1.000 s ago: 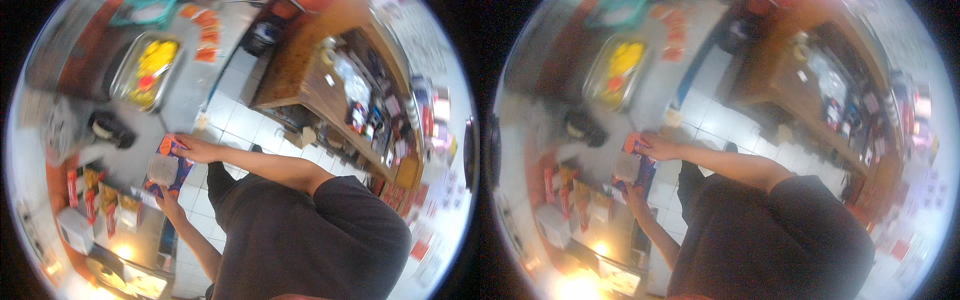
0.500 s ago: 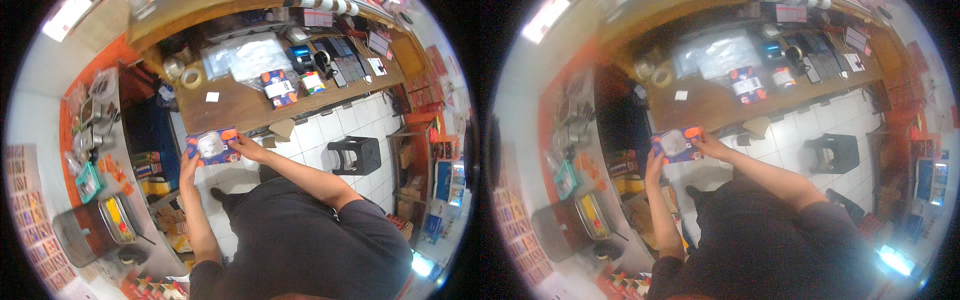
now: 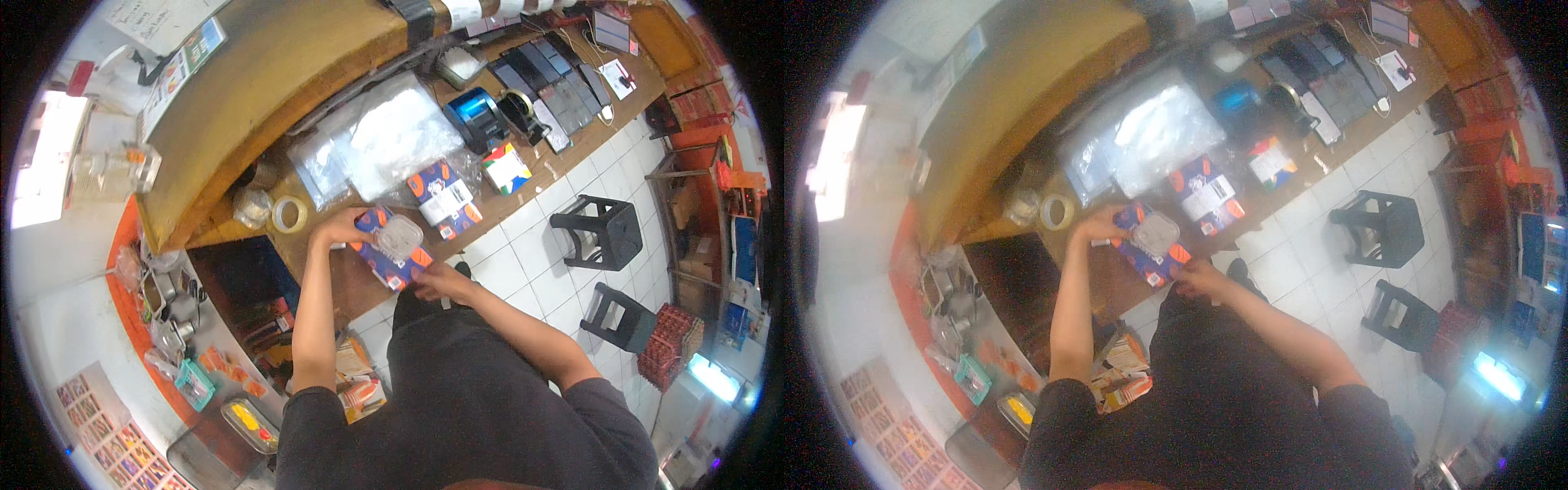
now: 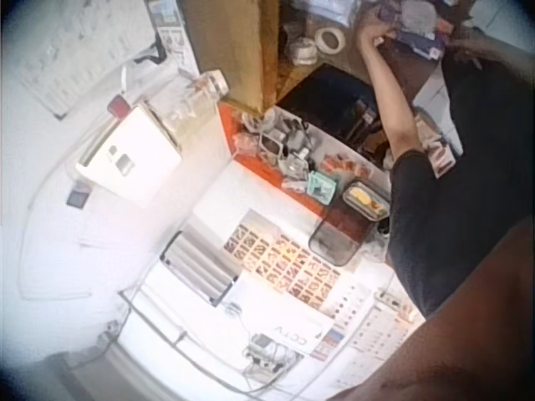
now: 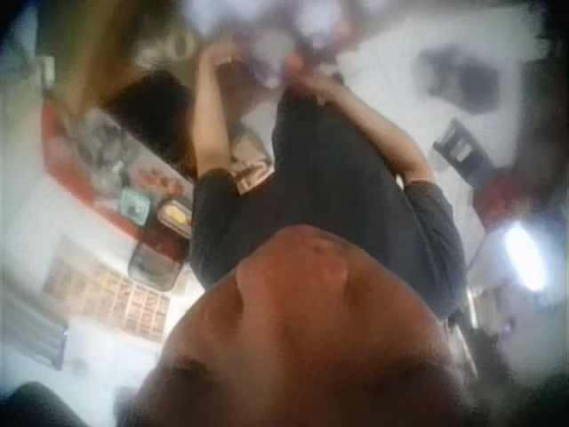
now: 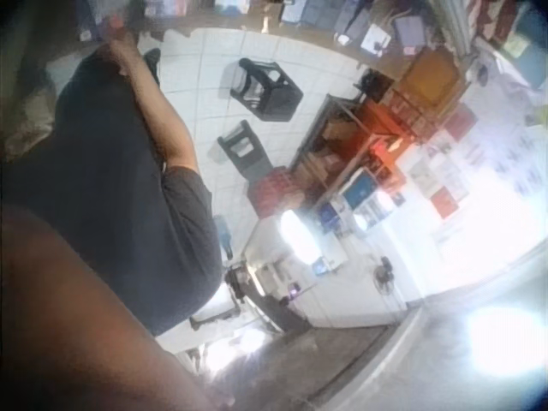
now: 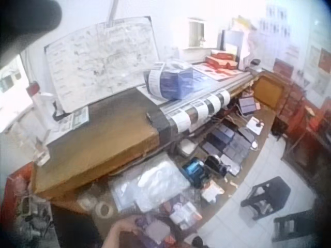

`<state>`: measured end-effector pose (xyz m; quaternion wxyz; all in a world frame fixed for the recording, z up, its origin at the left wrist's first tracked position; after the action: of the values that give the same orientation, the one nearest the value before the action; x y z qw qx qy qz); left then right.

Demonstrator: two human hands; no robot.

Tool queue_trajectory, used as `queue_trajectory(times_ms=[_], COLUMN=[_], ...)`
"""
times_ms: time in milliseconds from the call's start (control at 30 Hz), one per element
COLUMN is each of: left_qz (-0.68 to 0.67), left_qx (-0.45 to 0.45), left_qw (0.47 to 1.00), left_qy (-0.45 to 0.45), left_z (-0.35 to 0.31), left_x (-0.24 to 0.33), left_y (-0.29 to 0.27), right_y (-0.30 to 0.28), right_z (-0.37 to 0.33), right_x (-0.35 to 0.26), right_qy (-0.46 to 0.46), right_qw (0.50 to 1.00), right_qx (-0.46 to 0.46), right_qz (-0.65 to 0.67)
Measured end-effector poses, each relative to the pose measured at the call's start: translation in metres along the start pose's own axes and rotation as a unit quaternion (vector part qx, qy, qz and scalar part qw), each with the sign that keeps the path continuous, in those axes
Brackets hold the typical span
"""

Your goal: The person assembles multiple food orders in a commercial kitchen. They scoop scrambled eggs into boxes, cut roasted meat on a cutting board, and add sauces and condiments before closing the boxes.

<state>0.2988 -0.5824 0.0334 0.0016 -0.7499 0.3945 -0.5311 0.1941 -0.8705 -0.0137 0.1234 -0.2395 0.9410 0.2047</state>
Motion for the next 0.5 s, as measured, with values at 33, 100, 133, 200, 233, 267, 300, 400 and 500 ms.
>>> queue_trajectory(times_ms=[33,100,133,200,233,267,300,400,500], left_qz=[0.067,0.081,0.05,0.035,0.053,0.071,0.118,0.21,0.201], left_qx=[-0.004,0.135,0.171,0.192,0.185,0.176,0.166,0.143,0.191], left_qw=[0.997,0.977,0.966,0.951,0.948,0.947,0.945,0.942,0.92], left_qy=[0.033,0.143,0.186,0.239,0.253,0.259,0.256,0.22,0.277], left_z=[0.01,0.04,0.068,0.123,0.152,0.178,0.195,0.215,0.212], left_x=[0.0,0.004,0.006,0.008,0.009,0.007,0.002,-0.015,-0.028], left_y=[-0.009,-0.022,-0.026,-0.03,-0.031,-0.034,-0.036,-0.03,-0.034], right_y=[-0.012,-0.033,-0.044,-0.062,-0.068,-0.073,-0.072,-0.054,-0.039], right_z=[-0.011,-0.03,-0.034,-0.033,-0.034,-0.036,-0.025,-0.008,0.0], right_x=[-0.016,-0.044,-0.07,-0.121,-0.145,-0.174,-0.196,-0.223,-0.204], right_qy=[-0.003,-0.002,-0.089,-0.168,-0.204,-0.259,-0.255,-0.274,-0.286], right_qw=[0.997,0.97,0.954,0.928,0.924,0.874,0.876,0.819,0.788], right_qx=[-0.003,-0.013,0.034,0.168,0.211,0.28,0.285,0.276,0.269], right_qz=[-0.082,-0.244,-0.284,-0.286,-0.244,-0.299,-0.295,-0.421,-0.474])
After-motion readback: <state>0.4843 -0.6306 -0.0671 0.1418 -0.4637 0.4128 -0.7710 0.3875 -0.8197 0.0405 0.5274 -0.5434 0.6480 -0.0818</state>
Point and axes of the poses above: each hand's wrist, its own z-axis towards the middle knuckle, its own y-axis out of the palm, x = y × z, the point moved 4 cm from there along z, towards the middle knuckle, and after that the axes turned 12 degrees about y, right-handed, at the moved point
